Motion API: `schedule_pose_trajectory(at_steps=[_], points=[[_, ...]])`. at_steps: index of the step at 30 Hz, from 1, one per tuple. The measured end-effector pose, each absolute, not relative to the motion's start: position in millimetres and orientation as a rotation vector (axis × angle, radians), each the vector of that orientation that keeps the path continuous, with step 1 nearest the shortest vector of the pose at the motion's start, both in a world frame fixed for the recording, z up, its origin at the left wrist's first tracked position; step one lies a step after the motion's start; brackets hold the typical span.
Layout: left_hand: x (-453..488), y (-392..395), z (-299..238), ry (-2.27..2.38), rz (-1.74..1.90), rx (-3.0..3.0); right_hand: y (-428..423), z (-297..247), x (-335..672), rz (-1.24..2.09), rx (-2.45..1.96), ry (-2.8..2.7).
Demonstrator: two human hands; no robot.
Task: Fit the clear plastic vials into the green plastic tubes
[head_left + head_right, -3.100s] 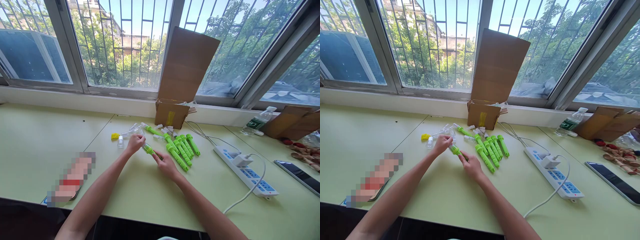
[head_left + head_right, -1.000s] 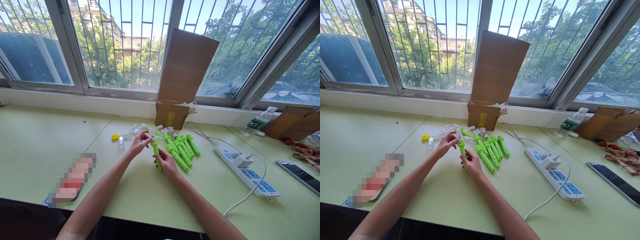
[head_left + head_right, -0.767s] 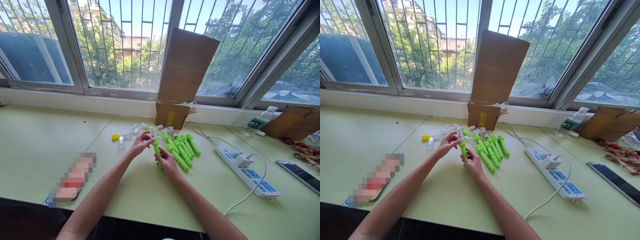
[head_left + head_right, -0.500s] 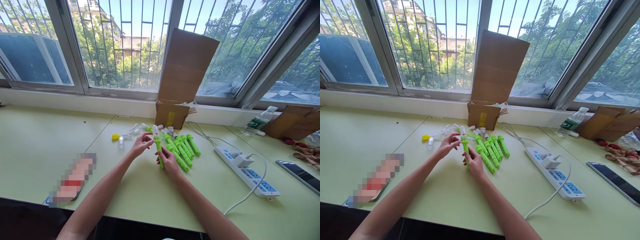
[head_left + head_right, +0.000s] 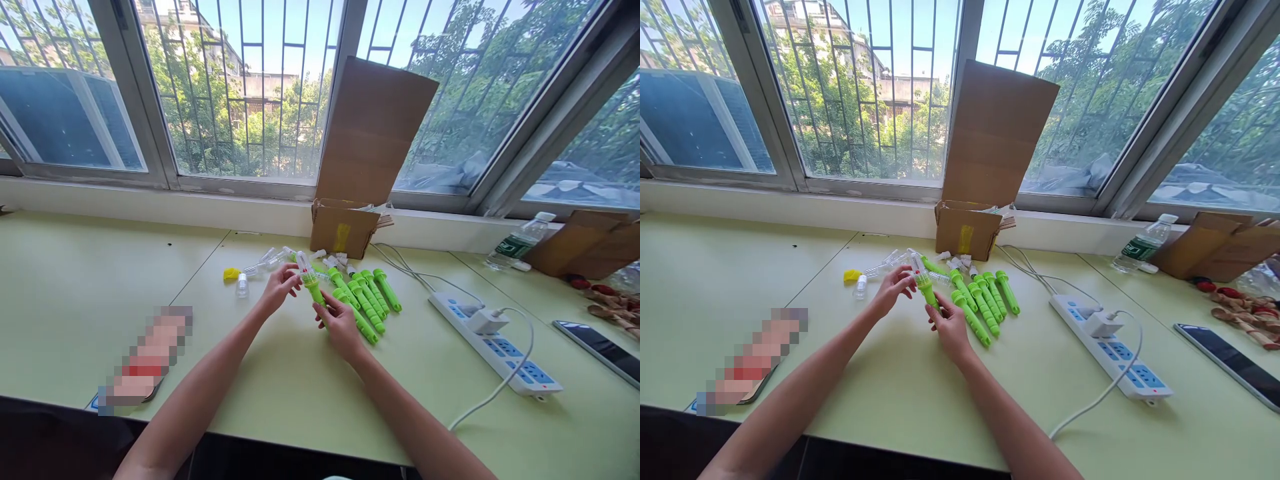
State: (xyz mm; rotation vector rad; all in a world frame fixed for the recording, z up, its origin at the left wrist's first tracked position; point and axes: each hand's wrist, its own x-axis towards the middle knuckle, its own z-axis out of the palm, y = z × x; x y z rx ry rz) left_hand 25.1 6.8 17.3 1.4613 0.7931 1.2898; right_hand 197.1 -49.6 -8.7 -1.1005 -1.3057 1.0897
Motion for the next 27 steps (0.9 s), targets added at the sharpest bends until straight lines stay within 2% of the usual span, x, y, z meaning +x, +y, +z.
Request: schedule_pose_trajectory(at_steps=[11, 18, 27], points=[[30.7, 10.4, 14.8, 0.971, 1.310, 1.377, -56.0, -3.4, 197.9, 0.771, -1.215, -1.631], [30.9, 12.7, 13.1, 1.054, 1.356, 1.233, -55.2, 0.0, 201.2, 0.678, -1.214, -1.638], [27.4, 14.0, 9.0, 1.084, 1.189, 1.282, -46.8, -10.7, 209.4, 0.373, -1.252, -1.799]])
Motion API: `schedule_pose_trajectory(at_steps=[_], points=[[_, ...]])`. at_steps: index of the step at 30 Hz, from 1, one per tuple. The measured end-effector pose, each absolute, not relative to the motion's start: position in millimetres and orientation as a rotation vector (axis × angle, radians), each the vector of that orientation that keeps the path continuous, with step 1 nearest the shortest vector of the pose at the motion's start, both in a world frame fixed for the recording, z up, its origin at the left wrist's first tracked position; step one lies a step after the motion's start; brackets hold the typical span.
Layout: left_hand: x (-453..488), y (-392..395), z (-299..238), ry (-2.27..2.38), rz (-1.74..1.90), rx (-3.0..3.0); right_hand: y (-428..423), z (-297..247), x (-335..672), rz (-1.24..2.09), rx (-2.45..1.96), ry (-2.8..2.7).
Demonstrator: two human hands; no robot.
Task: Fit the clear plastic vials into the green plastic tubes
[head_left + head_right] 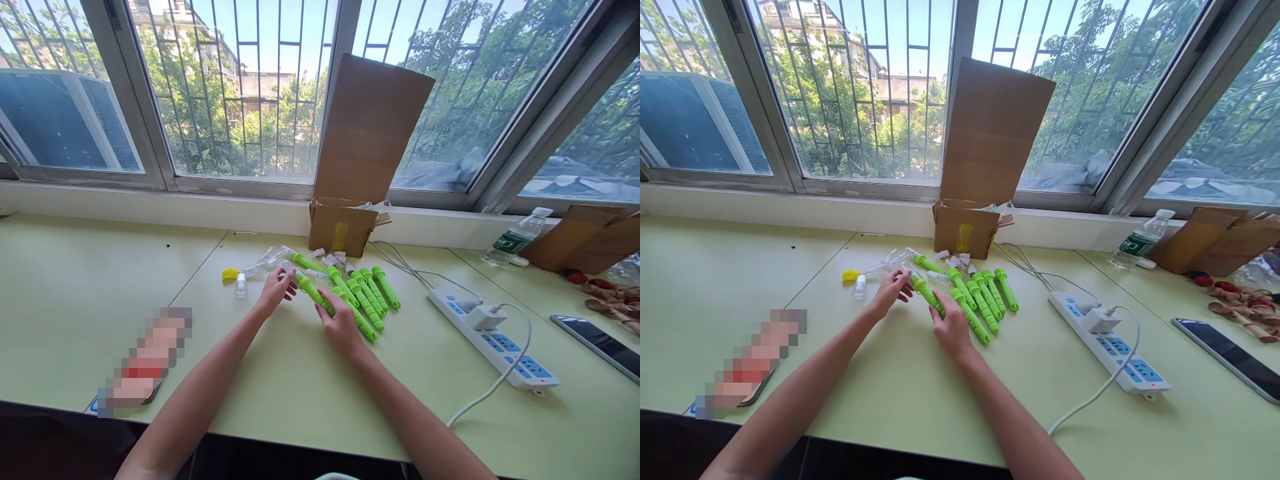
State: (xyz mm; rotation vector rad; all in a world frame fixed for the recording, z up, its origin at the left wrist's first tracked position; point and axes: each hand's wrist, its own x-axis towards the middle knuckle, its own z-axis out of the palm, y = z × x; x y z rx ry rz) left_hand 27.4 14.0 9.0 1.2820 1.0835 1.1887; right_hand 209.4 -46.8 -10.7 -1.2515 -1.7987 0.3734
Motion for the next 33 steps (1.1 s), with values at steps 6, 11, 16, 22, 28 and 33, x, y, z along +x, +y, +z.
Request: schedule_pose_trajectory(at_steps=[6, 11, 16, 22, 28, 33], points=[[26.2, 14.0, 5.7, 1.151, 1.094, 1.322, -41.6, -16.1, 213.3, 0.285, -1.337, -1.834], [27.2, 13.8, 2.5, 1.189, 1.094, 1.389, -39.5, -11.6, 218.5, 0.186, -1.384, -1.796], [29.2, 12.4, -1.7, 1.226, 1.087, 1.489, -37.2, -5.1, 221.6, 0.083, -1.484, -1.806], [30.4, 11.6, -3.7, 1.213, 1.103, 1.581, -22.1, 1.6, 223.1, -0.050, -1.581, -1.894], [31.1, 12.4, -6.5, 1.222, 1.095, 1.656, 8.9, 12.6, 225.8, -0.121, -1.613, -1.978], [31.5, 11.7, -6.3, 1.242, 1.074, 1.713, 37.1, 17.7, 226.2, -0.111, -1.666, -2.018]])
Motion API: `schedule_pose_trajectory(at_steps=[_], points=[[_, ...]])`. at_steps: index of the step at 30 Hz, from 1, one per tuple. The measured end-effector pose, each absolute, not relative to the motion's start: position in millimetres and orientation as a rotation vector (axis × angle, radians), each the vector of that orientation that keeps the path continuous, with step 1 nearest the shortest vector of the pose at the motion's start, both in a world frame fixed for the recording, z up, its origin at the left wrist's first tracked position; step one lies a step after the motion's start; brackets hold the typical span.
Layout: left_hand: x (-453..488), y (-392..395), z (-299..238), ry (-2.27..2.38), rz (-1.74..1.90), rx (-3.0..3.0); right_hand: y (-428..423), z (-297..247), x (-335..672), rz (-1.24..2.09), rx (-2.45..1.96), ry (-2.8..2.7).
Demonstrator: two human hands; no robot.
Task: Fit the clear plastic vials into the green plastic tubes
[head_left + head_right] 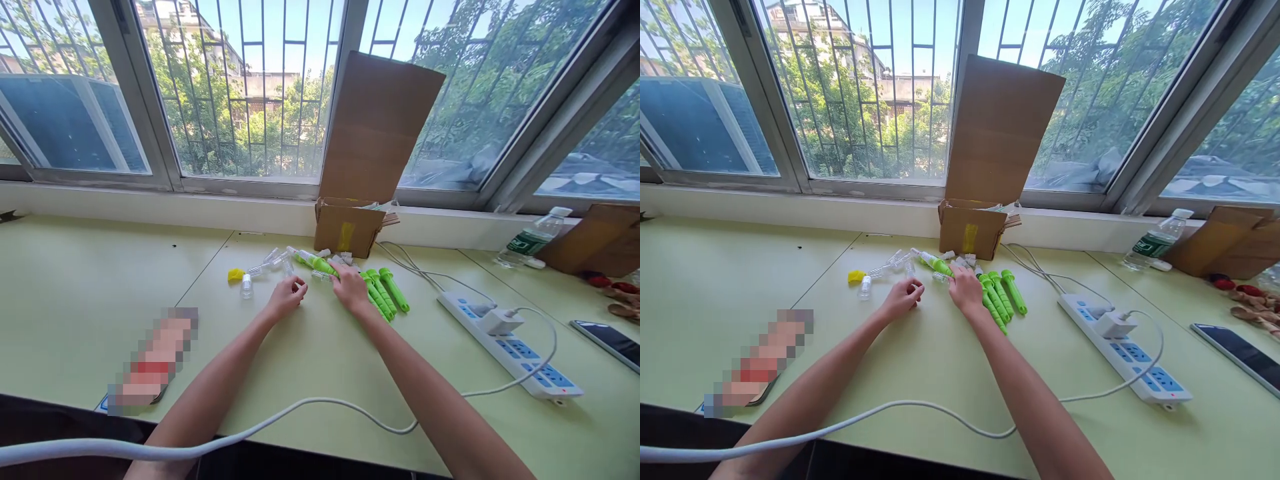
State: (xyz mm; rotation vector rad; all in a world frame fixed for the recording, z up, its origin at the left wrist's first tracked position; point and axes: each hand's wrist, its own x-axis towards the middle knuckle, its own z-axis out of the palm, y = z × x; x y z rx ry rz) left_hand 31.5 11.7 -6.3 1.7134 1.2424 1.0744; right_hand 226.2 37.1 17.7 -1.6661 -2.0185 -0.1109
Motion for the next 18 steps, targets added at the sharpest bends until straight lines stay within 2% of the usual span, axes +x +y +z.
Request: schedule_pose_trajectory(at_steps=[18], points=[[31.5, 10.3, -4.9, 1.282, 1.045, 1.781, 52.0, 14.5, 207.5, 0.048, -1.730, -2.024]])
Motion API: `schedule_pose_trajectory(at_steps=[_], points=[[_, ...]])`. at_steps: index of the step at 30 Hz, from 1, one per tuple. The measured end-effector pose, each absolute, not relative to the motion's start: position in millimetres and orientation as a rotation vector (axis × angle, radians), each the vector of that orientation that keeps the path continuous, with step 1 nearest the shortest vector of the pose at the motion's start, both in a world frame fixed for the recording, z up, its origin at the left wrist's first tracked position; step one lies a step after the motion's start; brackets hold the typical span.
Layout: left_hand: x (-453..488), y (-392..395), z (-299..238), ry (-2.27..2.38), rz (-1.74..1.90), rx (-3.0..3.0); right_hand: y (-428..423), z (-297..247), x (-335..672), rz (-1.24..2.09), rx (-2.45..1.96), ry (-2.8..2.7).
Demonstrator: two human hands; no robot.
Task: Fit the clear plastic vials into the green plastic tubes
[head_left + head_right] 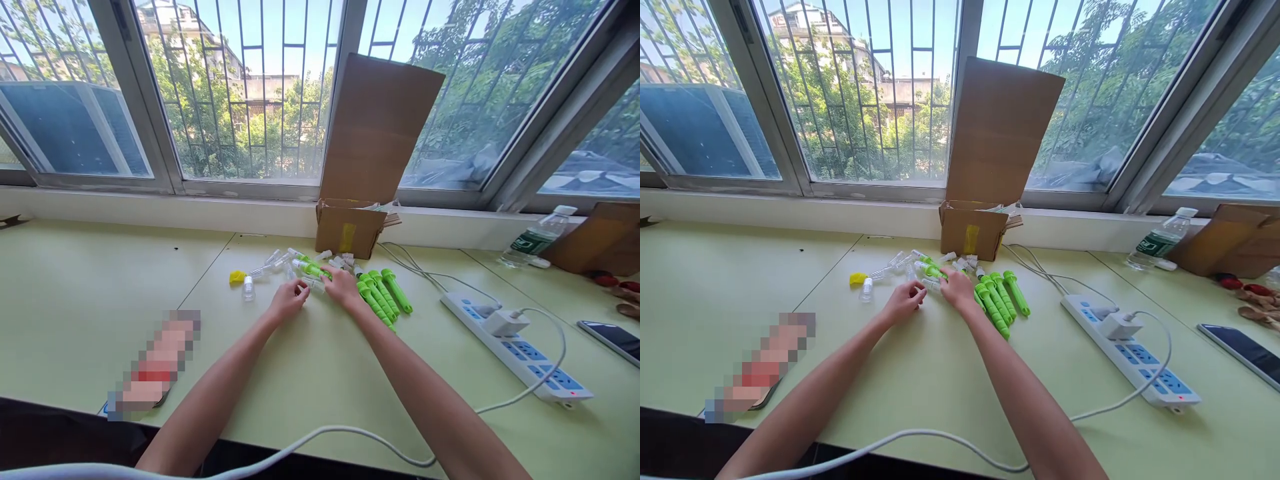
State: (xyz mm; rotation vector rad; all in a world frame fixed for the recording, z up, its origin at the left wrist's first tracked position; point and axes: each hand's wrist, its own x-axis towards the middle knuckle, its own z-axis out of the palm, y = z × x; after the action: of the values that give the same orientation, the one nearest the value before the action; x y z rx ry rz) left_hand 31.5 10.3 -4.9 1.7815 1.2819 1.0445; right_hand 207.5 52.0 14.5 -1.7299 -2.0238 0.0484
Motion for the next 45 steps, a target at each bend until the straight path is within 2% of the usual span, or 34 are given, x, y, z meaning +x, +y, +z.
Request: schedule_pose_trajectory(at_steps=[14, 28, 39, 45], points=[[32.3, 11.2, -6.9, 1.337, 1.015, 1.922, 69.6, 1.1, 197.2, 0.102, -1.652, -2.105], [33.1, 12.9, -10.2, 1.376, 0.995, 2.005, 83.6, 3.8, 184.9, 0.121, -1.874, -2.082], [34.4, 11.4, -8.6, 1.412, 0.959, 2.027, 70.3, 18.1, 177.6, -0.022, -1.981, -2.009], [34.4, 11.2, -8.4, 1.421, 0.943, 2.044, 44.8, 27.3, 177.2, -0.116, -1.804, -2.067]])
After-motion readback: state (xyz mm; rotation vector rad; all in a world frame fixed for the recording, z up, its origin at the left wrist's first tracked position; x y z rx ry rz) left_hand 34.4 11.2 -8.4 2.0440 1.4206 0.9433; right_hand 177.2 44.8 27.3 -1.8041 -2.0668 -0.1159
